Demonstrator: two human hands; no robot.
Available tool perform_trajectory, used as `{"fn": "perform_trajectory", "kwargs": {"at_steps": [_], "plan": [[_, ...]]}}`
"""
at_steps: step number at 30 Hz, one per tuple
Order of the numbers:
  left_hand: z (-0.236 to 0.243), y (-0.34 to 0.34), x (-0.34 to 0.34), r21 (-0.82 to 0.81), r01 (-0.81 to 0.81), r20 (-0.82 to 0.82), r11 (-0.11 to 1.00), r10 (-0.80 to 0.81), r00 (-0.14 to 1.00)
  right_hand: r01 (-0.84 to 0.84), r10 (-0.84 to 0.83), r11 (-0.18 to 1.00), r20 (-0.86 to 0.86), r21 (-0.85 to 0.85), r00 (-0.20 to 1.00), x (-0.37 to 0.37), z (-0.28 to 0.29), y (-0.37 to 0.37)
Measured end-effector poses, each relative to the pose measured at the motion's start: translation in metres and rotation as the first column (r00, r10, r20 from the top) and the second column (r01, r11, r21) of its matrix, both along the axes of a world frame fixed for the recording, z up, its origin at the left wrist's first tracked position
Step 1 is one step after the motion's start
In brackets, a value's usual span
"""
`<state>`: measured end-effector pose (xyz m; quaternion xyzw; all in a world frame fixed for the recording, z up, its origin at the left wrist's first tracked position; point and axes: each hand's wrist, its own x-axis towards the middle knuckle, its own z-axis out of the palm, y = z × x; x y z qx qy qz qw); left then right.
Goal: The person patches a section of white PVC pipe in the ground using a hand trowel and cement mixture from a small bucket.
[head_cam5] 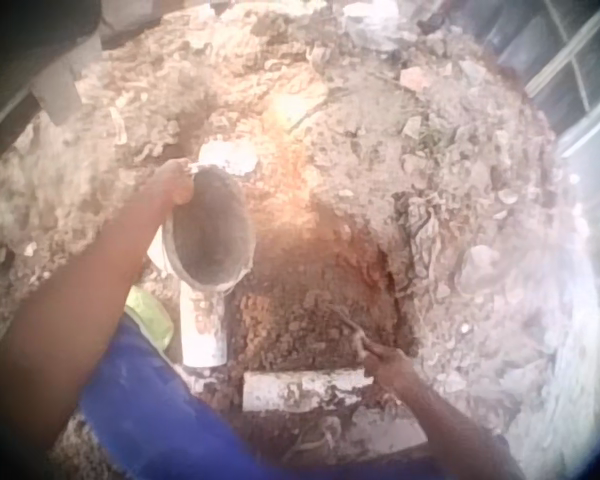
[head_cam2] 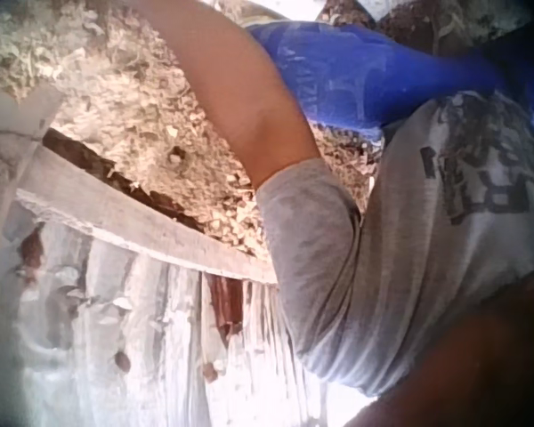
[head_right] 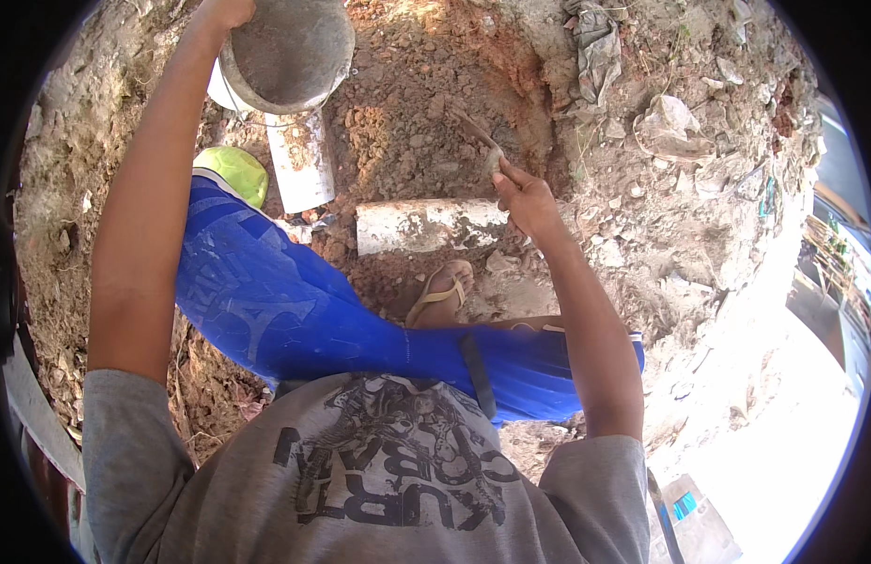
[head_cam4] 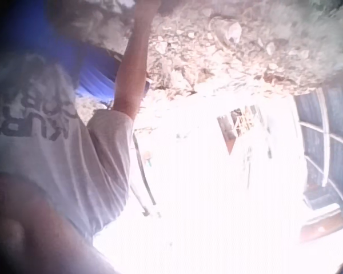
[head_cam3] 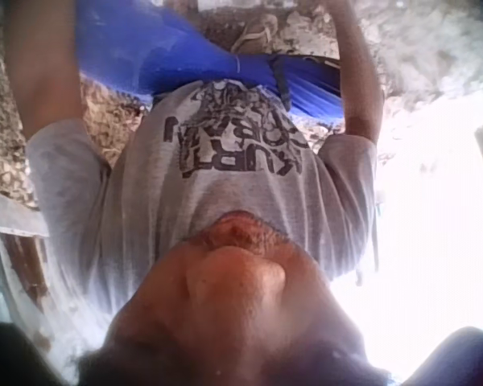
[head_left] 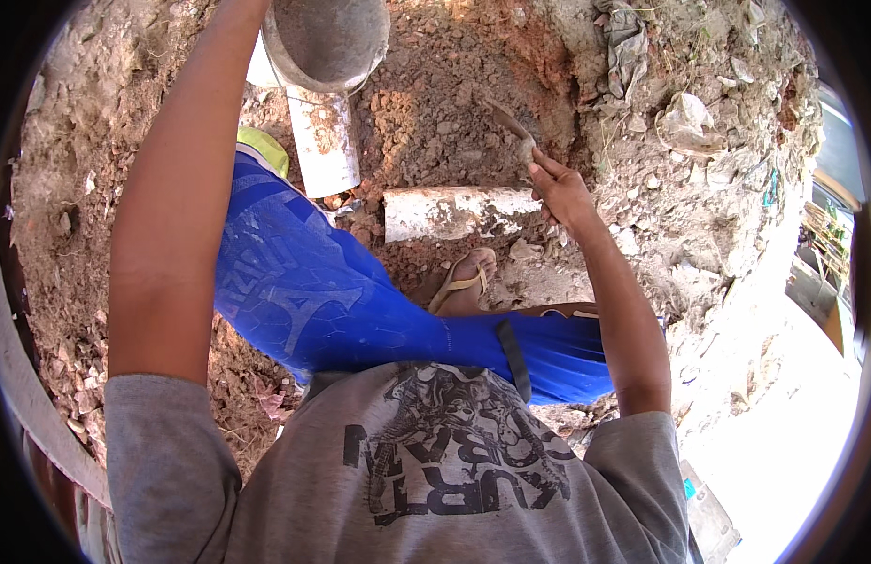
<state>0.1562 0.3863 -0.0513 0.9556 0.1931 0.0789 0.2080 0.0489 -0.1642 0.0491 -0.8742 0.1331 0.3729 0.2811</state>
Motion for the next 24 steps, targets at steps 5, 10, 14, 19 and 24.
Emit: {"fn": "perform_trajectory", "kwargs": {"at_steps": [5,10,14,19,24], "plan": [[0.003,0.028,-0.008,0.016,-0.006,0.067,1.0,0.005,0.998,-0.434,0.471,0.88,0.245,-0.191,0.848,0.031,0.059,-0.012],[0.048,-0.038,-0.002,-0.399,-0.052,-0.148,0.915,-0.008,0.989,-0.089,0.174,0.936,0.227,-0.34,0.958,0.028,0.029,-0.027],[0.033,-0.031,0.004,-0.267,-0.092,-0.081,0.959,0.073,0.994,-0.124,0.317,0.856,0.319,-0.503,0.893,-0.01,-0.078,-0.013],[0.043,-0.016,-0.004,-0.266,-0.14,-0.182,0.954,0.093,0.979,-0.284,0.382,0.84,0.132,-0.463,0.915,-0.034,-0.1,0.037],[0.055,-0.018,-0.013,-0.381,-0.149,-0.14,0.912,0.102,0.985,-0.187,0.361,0.867,0.325,-0.461,0.874,-0.019,-0.055,0.053]]}}
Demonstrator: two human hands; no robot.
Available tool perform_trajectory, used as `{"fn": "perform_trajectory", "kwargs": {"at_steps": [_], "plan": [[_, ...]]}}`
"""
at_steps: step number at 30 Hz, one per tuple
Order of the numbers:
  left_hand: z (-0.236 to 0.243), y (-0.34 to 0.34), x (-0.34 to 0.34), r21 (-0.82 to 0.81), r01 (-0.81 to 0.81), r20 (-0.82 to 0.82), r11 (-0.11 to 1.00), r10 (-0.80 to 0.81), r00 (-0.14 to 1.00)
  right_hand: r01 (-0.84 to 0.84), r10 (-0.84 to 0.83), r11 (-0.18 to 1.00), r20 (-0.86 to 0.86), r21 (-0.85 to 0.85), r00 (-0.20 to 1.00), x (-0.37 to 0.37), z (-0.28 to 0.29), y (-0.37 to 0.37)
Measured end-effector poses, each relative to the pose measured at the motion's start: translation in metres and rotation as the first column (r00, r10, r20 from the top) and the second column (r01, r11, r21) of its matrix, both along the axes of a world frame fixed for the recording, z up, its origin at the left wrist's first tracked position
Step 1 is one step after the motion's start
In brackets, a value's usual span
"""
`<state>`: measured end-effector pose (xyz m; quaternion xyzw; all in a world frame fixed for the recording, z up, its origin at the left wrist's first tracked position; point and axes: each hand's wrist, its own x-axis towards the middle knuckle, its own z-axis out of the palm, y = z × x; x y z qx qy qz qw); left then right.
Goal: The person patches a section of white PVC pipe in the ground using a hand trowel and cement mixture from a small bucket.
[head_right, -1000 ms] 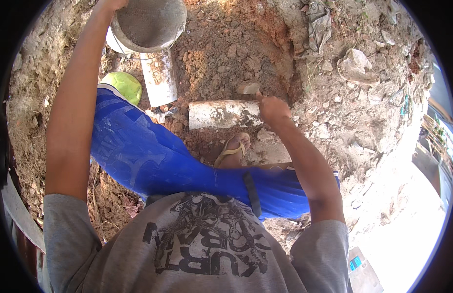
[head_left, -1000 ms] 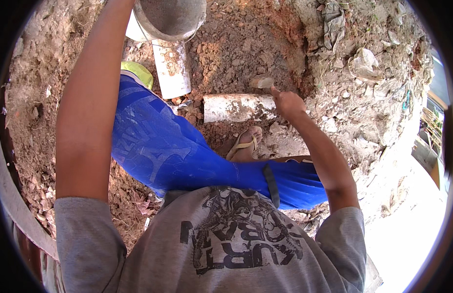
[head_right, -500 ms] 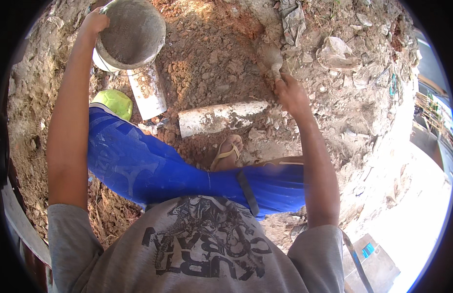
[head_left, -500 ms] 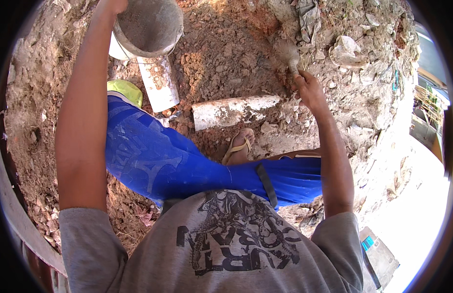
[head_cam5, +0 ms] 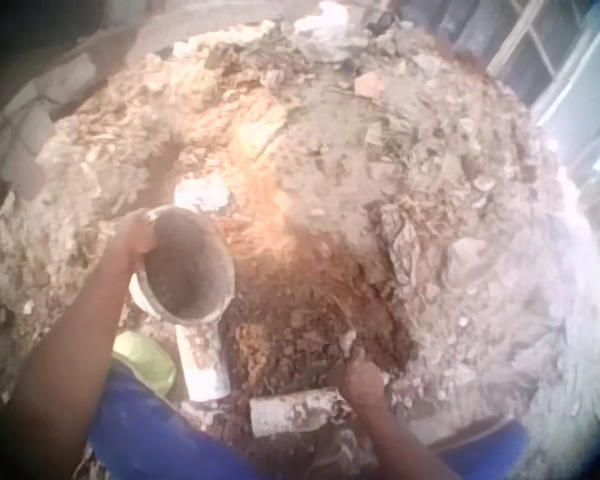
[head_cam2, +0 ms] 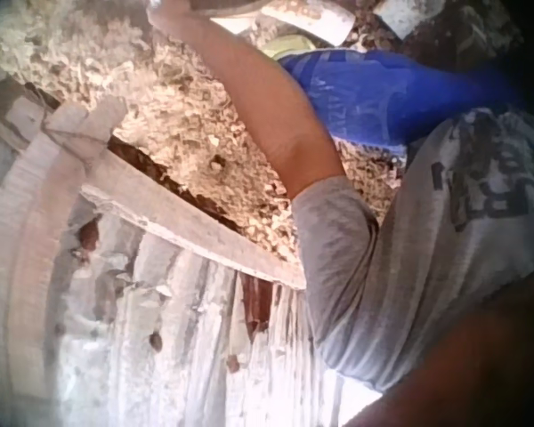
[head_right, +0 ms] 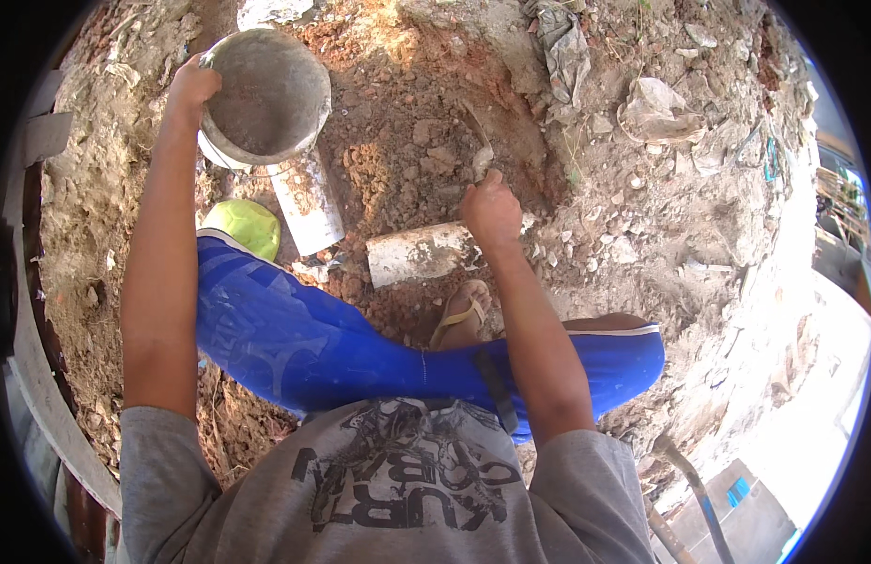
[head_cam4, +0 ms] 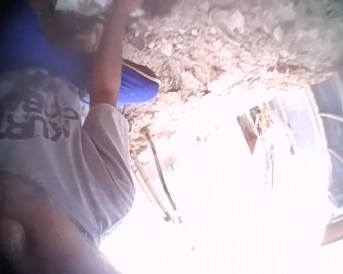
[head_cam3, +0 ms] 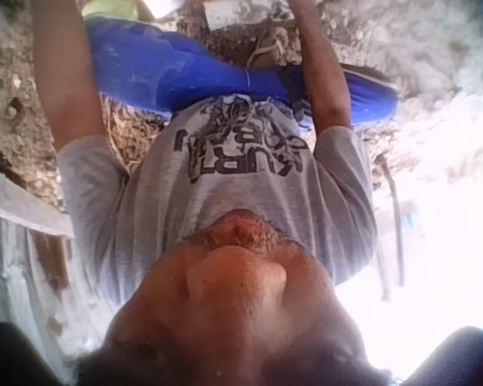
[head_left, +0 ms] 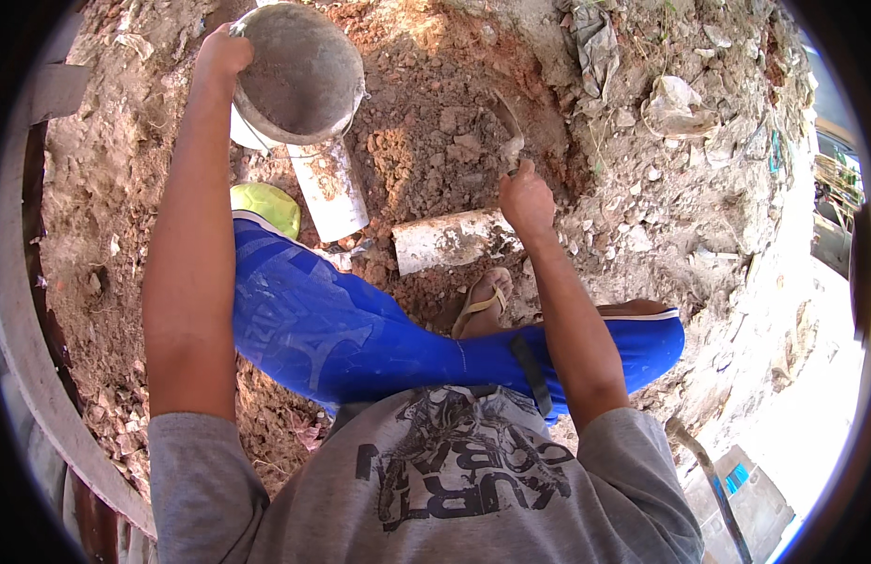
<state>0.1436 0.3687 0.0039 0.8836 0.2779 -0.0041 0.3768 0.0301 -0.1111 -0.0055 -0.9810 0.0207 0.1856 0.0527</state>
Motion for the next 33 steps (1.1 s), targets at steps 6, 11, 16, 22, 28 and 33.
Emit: {"fn": "perform_trajectory", "kwargs": {"at_steps": [6,11,16,22,28,33], "plan": [[-0.009,-0.001,0.002,-0.004,-0.005,0.026,1.0,0.005,1.0,0.093,-0.081,0.966,-0.059,0.243,0.995,-0.001,0.014,0.019],[-0.033,0.017,0.012,0.0,-0.023,0.027,1.0,0.023,0.999,0.449,-0.079,0.75,-0.609,0.485,0.789,-0.006,-0.018,0.049],[-0.044,0.035,0.003,0.346,-0.023,0.065,0.938,0.001,0.998,-0.123,0.264,0.949,-0.516,0.292,0.815,0.003,0.026,0.088],[-0.035,0.011,0.002,0.455,0.075,0.167,0.887,-0.167,0.972,-0.114,0.379,0.867,-0.493,0.485,0.783,-0.027,0.016,0.083],[-0.024,-0.016,0.013,0.36,0.058,0.181,0.931,-0.13,0.975,-0.231,0.329,0.886,-0.194,0.401,0.924,-0.057,-0.055,0.098],[-0.029,0.001,0.017,0.197,0.021,-0.041,0.98,-0.013,0.999,-0.471,0.474,0.877,-0.333,0.095,0.815,-0.008,-0.027,0.082]]}}
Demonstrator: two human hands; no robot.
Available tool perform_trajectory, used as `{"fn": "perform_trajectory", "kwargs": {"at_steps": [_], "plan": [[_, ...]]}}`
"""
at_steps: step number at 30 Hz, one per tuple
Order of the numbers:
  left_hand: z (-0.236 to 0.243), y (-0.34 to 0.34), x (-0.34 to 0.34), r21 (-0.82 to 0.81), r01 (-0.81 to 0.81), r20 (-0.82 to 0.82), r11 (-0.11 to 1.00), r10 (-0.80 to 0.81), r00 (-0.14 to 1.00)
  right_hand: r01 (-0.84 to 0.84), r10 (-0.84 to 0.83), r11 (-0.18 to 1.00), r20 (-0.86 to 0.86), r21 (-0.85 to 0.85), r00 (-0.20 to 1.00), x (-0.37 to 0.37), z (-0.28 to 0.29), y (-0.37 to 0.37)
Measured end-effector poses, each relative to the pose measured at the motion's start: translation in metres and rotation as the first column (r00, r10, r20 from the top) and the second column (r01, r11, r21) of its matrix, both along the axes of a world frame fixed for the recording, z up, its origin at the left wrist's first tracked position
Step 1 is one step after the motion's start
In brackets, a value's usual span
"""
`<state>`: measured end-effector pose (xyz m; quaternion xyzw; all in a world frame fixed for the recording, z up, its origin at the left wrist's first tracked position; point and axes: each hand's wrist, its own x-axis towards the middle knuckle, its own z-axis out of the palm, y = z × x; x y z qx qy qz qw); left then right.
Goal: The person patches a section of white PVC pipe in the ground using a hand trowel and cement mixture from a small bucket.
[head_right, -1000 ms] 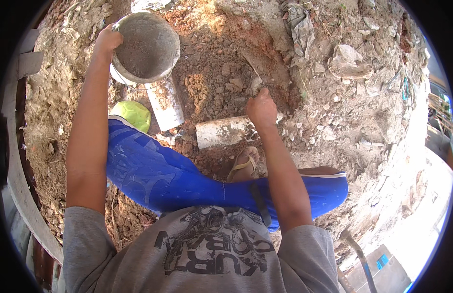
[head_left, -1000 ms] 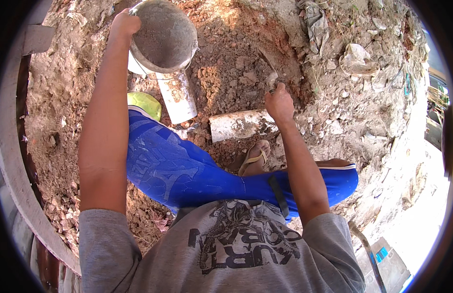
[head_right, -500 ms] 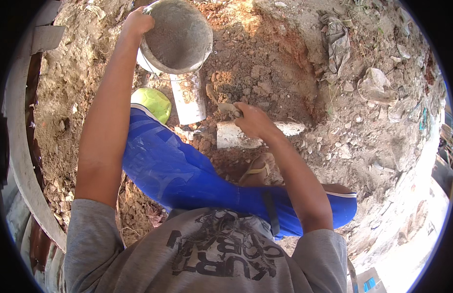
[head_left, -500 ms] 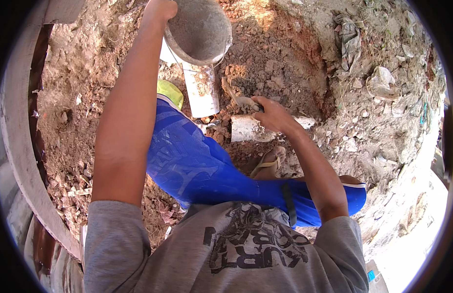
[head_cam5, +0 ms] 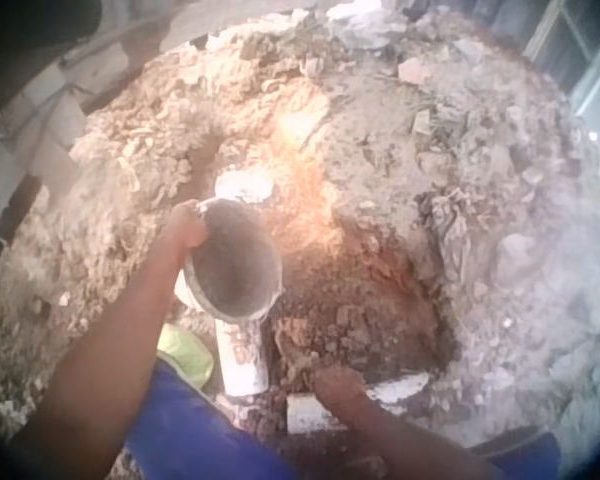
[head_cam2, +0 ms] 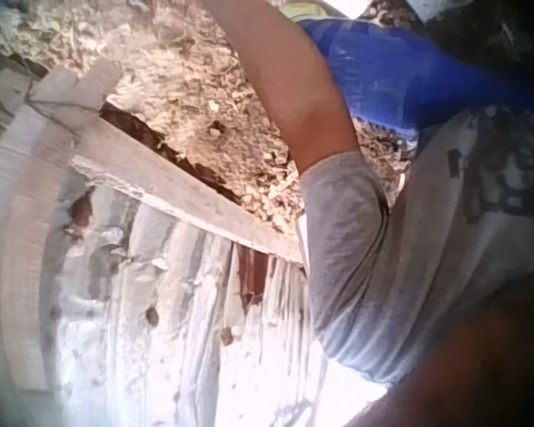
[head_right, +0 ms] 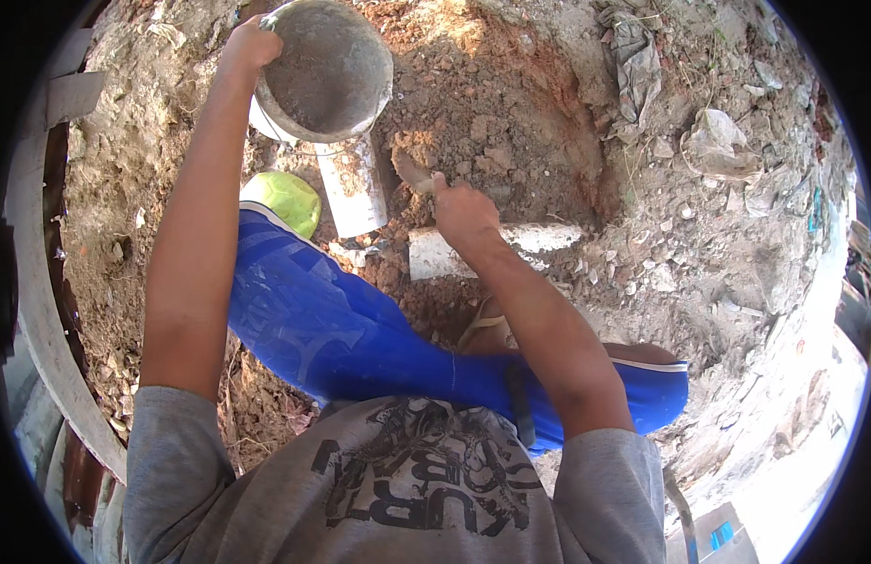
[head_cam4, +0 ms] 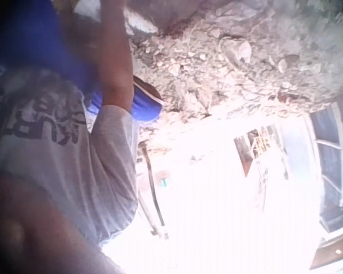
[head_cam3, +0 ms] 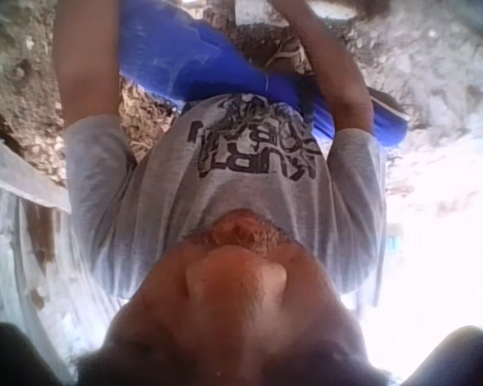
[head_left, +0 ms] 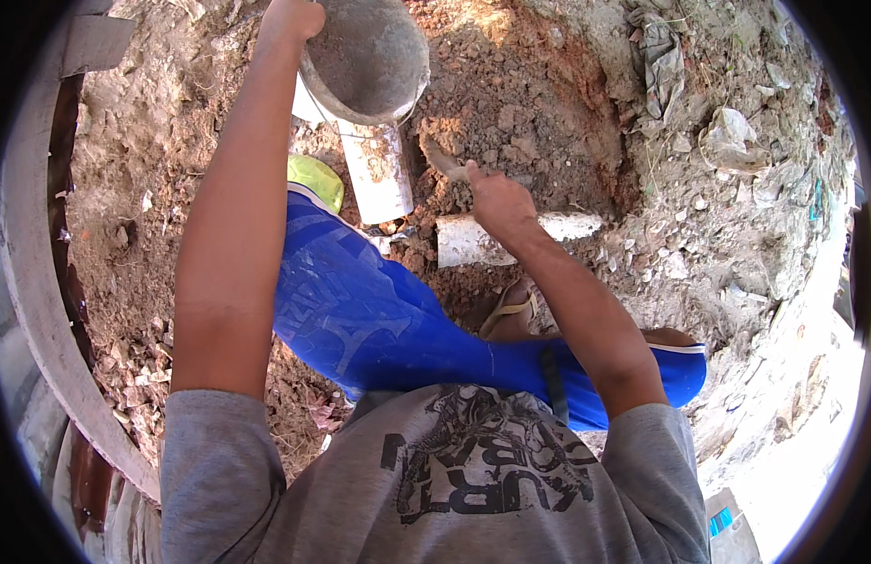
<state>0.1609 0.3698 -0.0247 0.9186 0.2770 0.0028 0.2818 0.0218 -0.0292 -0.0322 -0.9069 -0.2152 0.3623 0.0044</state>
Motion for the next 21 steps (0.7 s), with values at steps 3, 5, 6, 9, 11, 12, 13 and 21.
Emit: {"fn": "perform_trajectory", "kwargs": {"at_steps": [3,5,6,9,11,12,13,21], "plan": [[-0.011,0.0,0.003,-0.159,-0.02,0.051,0.987,0.028,0.998,0.223,-0.221,0.975,0.135,-0.001,0.966,0.02,0.037,-0.028],[-0.027,0.028,0.001,-0.234,-0.068,0.082,0.97,0.089,0.993,0.309,-0.318,0.932,0.02,0.187,0.948,0.034,0.063,-0.047],[-0.04,0.046,0.001,0.014,0.121,0.125,0.993,-0.121,0.985,0.41,-0.399,0.844,-0.107,0.346,0.911,0.037,0.072,-0.048],[-0.05,0.096,-0.013,0.218,0.203,0.08,0.955,-0.225,0.971,0.636,-0.513,0.764,-0.496,0.108,0.701,0.029,0.087,-0.02],[-0.041,0.039,-0.01,-0.044,0.067,0.154,0.997,-0.059,0.986,0.706,-0.536,0.704,-0.595,0.078,0.599,0.009,0.066,-0.013],[-0.032,0.015,-0.009,-0.108,0.064,0.179,0.992,-0.044,0.983,0.734,-0.53,0.679,-0.672,0.03,0.517,0.004,0.04,-0.006],[-0.014,0.003,-0.009,-0.131,0.061,0.21,0.99,-0.032,0.977,0.631,-0.476,0.759,-0.522,0.163,0.708,-0.011,0.003,0.007],[0.012,0.008,-0.009,-0.117,-0.002,-0.049,0.993,-0.003,0.999,0.042,-0.061,0.995,-0.225,-0.092,0.972,0.021,0.012,0.036]]}}
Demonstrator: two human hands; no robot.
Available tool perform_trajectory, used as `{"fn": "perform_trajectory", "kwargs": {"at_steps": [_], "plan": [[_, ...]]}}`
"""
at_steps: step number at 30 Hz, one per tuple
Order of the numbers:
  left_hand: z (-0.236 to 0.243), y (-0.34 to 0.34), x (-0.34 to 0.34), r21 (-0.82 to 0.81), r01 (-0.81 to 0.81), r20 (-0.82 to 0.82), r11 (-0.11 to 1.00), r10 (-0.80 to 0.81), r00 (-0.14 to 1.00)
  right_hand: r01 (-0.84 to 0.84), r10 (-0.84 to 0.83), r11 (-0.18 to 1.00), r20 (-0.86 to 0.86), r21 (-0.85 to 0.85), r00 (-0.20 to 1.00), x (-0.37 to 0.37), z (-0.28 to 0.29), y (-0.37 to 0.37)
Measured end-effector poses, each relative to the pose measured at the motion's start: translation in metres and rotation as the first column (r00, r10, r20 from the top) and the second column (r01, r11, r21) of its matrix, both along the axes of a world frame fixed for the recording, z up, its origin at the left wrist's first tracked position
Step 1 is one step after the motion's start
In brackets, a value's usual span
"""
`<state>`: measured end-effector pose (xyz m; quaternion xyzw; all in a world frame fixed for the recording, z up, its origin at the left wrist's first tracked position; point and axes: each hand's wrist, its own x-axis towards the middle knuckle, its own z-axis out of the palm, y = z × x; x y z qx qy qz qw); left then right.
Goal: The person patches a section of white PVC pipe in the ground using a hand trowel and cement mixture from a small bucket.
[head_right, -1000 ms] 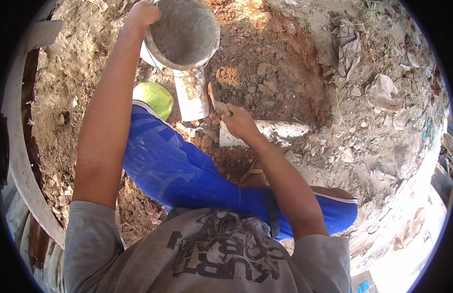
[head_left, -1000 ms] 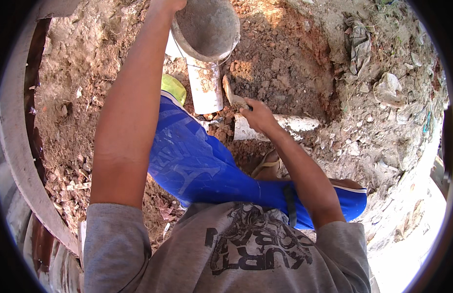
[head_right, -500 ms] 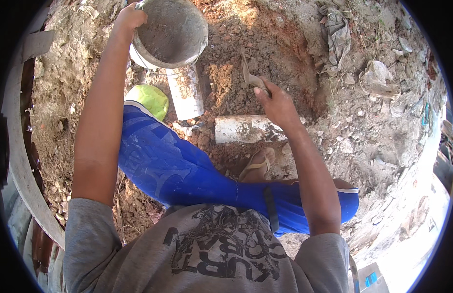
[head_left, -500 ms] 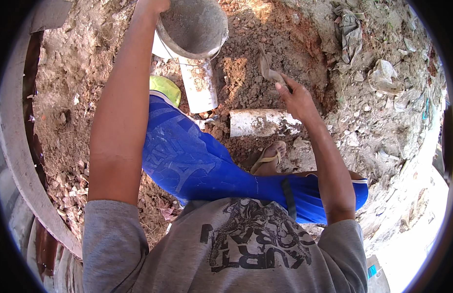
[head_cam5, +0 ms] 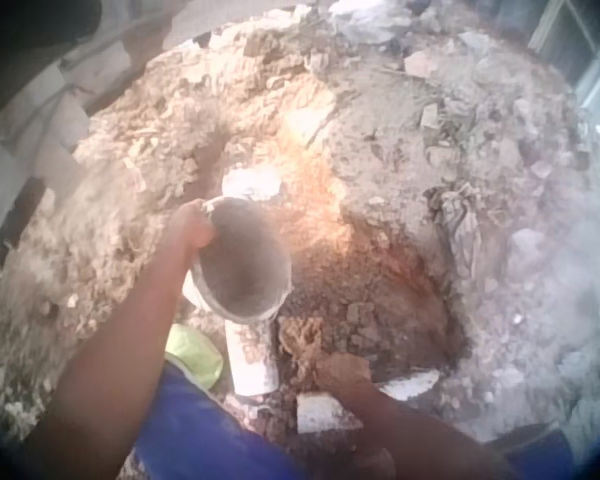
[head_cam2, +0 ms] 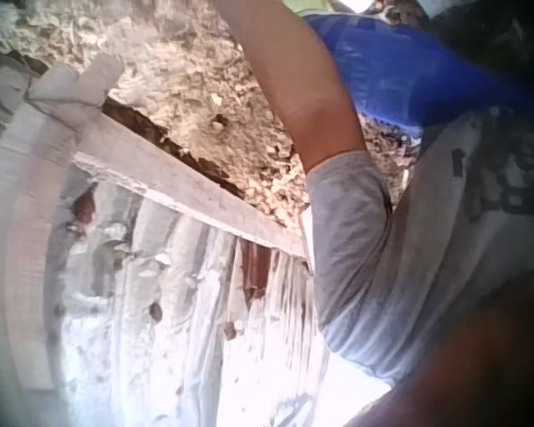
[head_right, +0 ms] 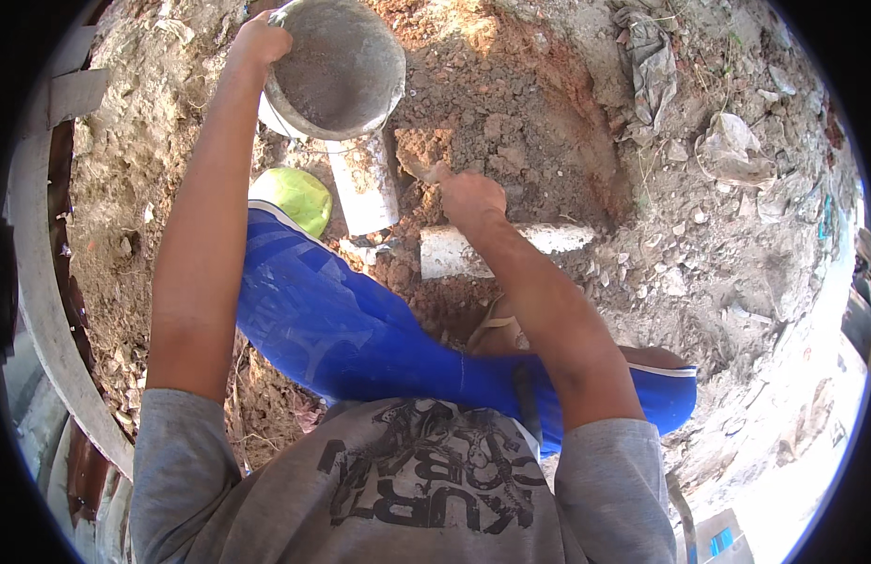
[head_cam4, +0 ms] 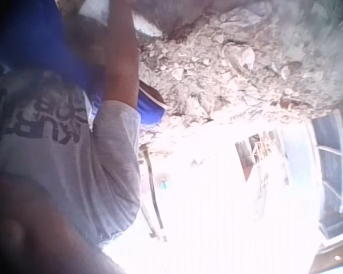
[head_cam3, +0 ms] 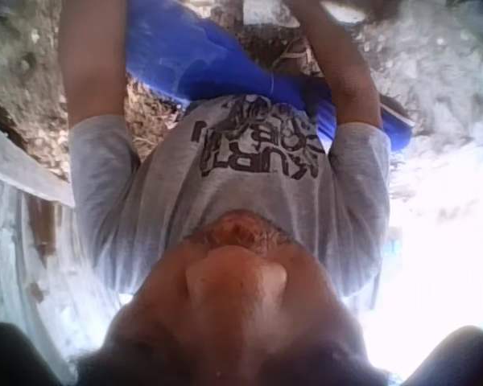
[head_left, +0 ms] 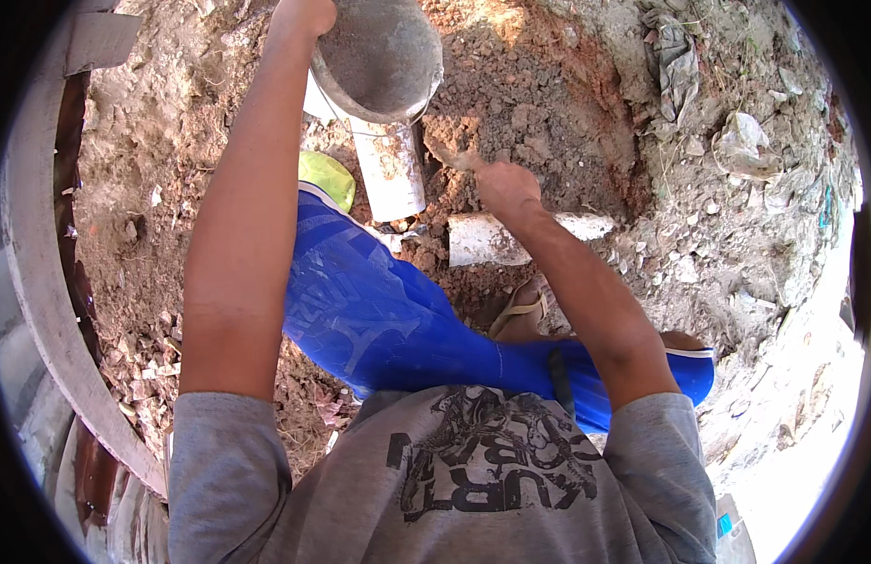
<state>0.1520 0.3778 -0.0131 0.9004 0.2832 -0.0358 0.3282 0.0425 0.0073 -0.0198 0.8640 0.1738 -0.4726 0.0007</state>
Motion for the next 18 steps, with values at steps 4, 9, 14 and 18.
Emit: {"fn": "perform_trajectory", "kwargs": {"at_steps": [4,9,14,18], "plan": [[-0.023,-0.02,0.016,-0.067,-0.05,0.093,0.996,0.056,0.994,0.126,-0.131,0.991,0.12,0.044,0.984,0.022,0.029,-0.05],[-0.071,0.055,0.01,0.702,0.639,-0.369,0.314,-0.608,0.703,0.468,-0.415,0.868,-0.278,0.165,0.866,-0.004,0.076,-0.032],[-0.059,0.01,0.039,0.617,0.647,-0.423,0.449,-0.504,0.753,0.581,-0.547,0.813,-0.3,0.031,0.781,-0.048,-0.033,0.017],[-0.068,0.016,0.047,0.575,0.817,-0.644,0.037,-0.595,0.481,-0.02,0.0,0.988,0.126,0.155,0.992,-0.036,-0.06,-0.01]]}}
